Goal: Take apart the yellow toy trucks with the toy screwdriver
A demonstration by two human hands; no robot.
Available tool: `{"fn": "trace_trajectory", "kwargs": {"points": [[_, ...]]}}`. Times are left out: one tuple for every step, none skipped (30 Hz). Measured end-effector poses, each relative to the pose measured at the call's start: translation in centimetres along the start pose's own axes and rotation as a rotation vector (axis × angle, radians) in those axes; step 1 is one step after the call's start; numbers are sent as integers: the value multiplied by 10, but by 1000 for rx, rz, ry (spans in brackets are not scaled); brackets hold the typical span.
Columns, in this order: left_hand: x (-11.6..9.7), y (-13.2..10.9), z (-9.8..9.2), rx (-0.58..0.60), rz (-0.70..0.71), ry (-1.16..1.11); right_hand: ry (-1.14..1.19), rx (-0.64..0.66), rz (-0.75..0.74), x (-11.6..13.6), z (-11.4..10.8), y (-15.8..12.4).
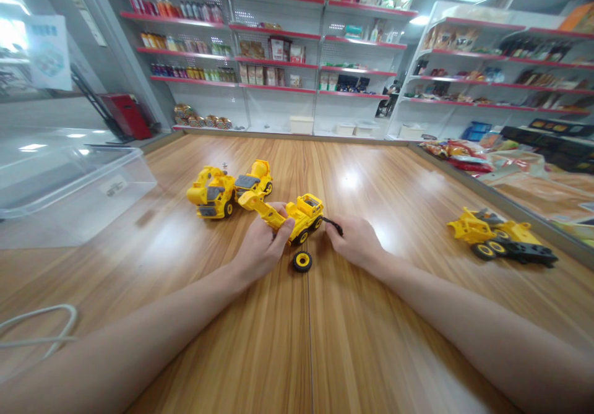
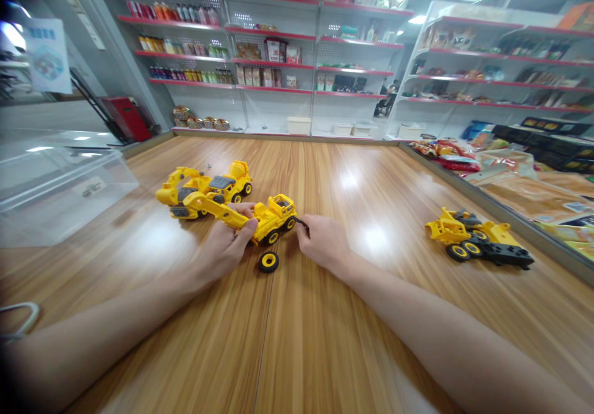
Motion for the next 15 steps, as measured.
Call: {"fn": "trace_trajectory", "kwargs": {"points": [[0, 0, 0, 0, 4, 0, -10, -3, -13, 0, 0, 0], [0, 0, 0, -1, 5, 3, -21, -7, -24, 0, 0, 0], [0, -1, 0, -2, 7, 8, -33, -10, -32, 0, 0, 0], [1, -1, 0, -3, 10, 13, -45, -15, -37, 0, 0, 0], [1, -1, 0, -4, 20, 21, -56, -19, -45, 0, 0, -1], [1, -1, 0, 2, 34, 33, -66, -21, -53, 0, 0, -1], [1, -2, 1, 12, 52, 48, -72, -24, -59, 0, 0, -1], [0, -2, 2, 28, 72, 63, -72, -24, -65, 0, 0, -1], [1, -2, 3, 49, 89, 77, -69, -22, -70, 0, 1, -1], [1, -2, 4, 70, 100, 91, -64, -19, -68, 0, 2, -1], [1, -2, 4, 87, 107, 101, -59, -16, -61, 0, 3, 0], [1, -2, 5, 92, 113, 107, -53, -14, -50, 0, 3, 0], [2, -1, 5, 85, 120, 109, -45, -13, -40, 0, 4, 0], [2, -1, 5, 70, 126, 109, -36, -11, -33, -1, 4, 1], [3, -1, 5, 52, 131, 105, -26, -9, -27, -1, 4, 1]]}}
Point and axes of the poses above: each hand's wrist, its own y-axis towards the middle knuckle, its own z-axis out of the palm, x = y × z, the point moved 2 cm from there along y, towards the middle knuckle, and after that the axes turned 14 degrees about -y, right-handed, at the moved point
